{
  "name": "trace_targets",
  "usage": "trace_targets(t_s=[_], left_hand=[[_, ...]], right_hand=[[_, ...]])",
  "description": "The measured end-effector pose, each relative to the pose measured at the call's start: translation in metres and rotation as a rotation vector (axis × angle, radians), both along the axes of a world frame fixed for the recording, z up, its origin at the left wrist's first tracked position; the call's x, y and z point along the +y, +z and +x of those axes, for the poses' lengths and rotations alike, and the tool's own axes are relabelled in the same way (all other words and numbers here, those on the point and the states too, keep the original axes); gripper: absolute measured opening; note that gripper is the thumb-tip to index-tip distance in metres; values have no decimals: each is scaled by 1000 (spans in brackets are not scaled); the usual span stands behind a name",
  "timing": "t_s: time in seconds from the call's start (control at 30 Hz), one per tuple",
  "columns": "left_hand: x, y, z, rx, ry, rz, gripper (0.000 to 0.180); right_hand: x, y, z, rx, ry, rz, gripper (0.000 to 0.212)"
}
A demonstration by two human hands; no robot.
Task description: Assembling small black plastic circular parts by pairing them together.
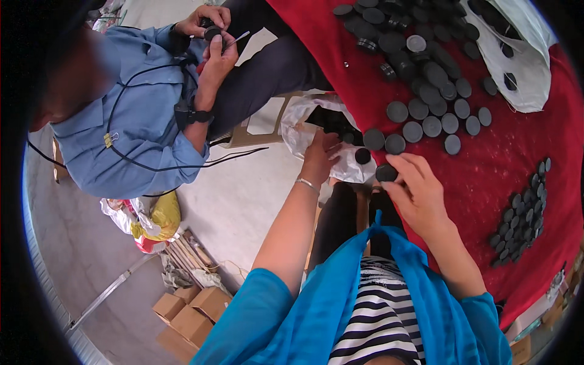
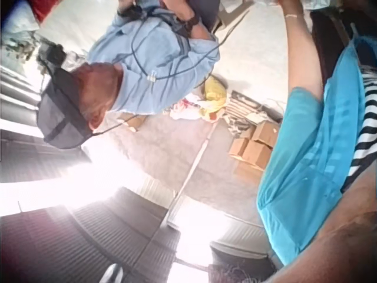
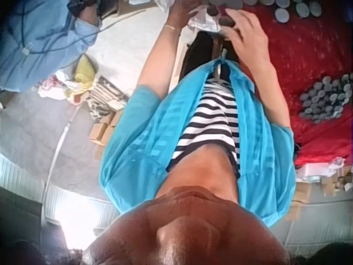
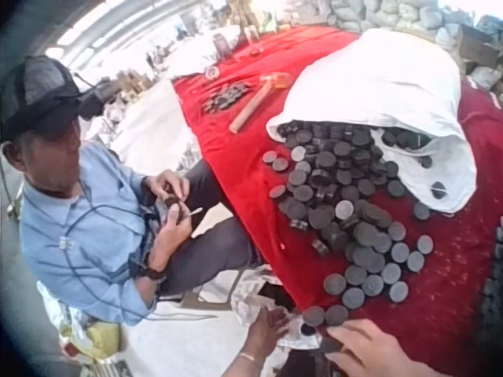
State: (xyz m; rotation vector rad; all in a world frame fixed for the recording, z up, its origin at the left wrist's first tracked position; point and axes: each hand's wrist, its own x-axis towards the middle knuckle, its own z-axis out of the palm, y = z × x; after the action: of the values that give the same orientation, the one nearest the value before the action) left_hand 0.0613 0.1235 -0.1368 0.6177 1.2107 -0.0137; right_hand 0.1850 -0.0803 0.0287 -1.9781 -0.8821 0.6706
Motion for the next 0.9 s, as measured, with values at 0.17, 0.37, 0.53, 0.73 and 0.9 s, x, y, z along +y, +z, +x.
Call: trace_targets(t_s=[0.17,0.37,0.53,0.73,0.9], left_hand=[[30,-42,2,312,-179,327,47],[29,-85,50,77,-223,326,32],[39,-172,60,116,-249,273,40],[32,-222,89,46,-8,-104,37],[45,-221,130,-110,82,-35,29]], right_hand=[[-35,-6,34,-345,-267,65,23],[-66,-29,60,-613,-347,-82,20],[-63,-38,51,-627,-322,-153,20],[-68,-32,49,-642,-297,-284,21],[-68,-36,47,-652,-283,-323,20]])
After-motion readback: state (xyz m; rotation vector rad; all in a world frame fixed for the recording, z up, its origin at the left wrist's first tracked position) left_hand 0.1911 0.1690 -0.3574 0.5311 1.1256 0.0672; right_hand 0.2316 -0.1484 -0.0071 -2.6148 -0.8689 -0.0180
